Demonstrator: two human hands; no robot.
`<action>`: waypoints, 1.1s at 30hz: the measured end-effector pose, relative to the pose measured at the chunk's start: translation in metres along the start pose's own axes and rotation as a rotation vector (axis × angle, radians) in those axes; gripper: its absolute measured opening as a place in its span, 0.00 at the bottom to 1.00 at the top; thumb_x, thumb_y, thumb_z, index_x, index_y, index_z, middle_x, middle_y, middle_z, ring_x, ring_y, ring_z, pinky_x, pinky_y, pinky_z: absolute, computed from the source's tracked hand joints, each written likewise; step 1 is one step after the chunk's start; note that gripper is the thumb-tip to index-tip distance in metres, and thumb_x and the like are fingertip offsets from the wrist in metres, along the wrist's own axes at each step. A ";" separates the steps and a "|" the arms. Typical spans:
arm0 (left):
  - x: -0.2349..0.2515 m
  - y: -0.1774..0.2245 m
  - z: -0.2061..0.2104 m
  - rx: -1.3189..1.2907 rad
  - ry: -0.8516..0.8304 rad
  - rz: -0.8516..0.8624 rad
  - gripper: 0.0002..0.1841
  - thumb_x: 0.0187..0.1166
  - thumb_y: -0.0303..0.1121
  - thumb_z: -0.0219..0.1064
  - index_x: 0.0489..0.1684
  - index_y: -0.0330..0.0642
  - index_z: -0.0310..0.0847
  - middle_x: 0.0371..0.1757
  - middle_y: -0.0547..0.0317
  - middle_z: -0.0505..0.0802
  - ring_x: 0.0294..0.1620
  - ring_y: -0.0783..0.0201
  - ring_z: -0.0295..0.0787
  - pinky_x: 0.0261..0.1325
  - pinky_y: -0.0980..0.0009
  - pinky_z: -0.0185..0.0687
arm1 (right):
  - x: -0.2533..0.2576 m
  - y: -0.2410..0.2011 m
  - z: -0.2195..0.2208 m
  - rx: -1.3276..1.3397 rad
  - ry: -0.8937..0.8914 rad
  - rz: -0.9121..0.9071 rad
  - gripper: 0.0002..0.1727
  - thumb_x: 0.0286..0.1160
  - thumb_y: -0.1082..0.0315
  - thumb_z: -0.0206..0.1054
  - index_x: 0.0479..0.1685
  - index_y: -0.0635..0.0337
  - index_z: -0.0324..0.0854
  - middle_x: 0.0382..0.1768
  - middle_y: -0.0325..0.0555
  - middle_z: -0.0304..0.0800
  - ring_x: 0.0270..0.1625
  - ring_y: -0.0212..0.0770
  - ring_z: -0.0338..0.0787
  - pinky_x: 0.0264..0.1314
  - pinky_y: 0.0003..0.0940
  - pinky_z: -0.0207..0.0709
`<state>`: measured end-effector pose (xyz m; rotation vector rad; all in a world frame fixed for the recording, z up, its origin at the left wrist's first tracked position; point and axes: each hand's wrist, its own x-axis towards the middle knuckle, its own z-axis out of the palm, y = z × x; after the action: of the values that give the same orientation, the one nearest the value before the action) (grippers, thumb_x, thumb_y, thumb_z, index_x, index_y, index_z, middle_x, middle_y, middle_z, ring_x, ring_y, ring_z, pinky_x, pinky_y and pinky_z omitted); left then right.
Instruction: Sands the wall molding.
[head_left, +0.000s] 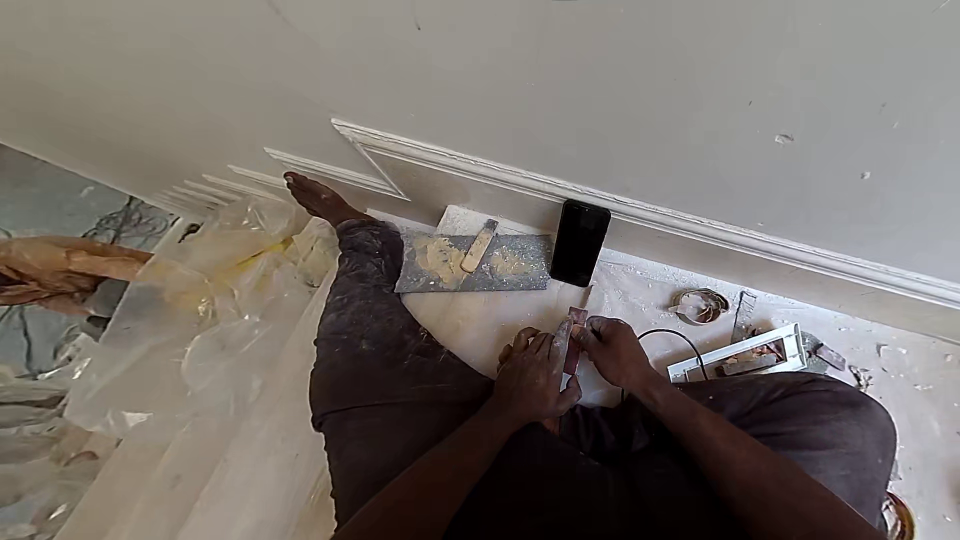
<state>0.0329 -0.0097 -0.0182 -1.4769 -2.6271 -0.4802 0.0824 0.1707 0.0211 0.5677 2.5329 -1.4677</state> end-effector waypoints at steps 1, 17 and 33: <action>-0.001 -0.002 0.001 -0.019 -0.006 -0.011 0.48 0.64 0.55 0.63 0.84 0.27 0.67 0.54 0.47 0.95 0.59 0.52 0.92 0.78 0.46 0.69 | 0.000 0.000 0.003 -0.013 0.002 -0.030 0.22 0.88 0.55 0.62 0.26 0.60 0.81 0.22 0.46 0.80 0.25 0.43 0.82 0.31 0.45 0.75; 0.003 -0.009 0.015 -0.054 0.034 -0.209 0.32 0.66 0.46 0.52 0.57 0.26 0.85 0.51 0.31 0.93 0.52 0.33 0.91 0.59 0.36 0.78 | 0.001 0.079 -0.203 0.094 1.117 0.512 0.50 0.77 0.55 0.69 0.90 0.77 0.47 0.92 0.76 0.39 0.93 0.69 0.50 0.90 0.58 0.58; 0.015 0.005 0.003 0.006 -0.148 -0.287 0.20 0.70 0.39 0.65 0.56 0.38 0.87 0.49 0.46 0.92 0.53 0.47 0.90 0.65 0.48 0.78 | 0.051 0.045 -0.145 -0.190 0.933 0.480 0.54 0.70 0.65 0.66 0.92 0.79 0.33 0.93 0.76 0.27 0.95 0.69 0.39 0.92 0.59 0.44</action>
<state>0.0291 0.0059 -0.0170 -1.1792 -2.9715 -0.3980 0.0615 0.3285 0.0419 2.0213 2.7244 -0.8646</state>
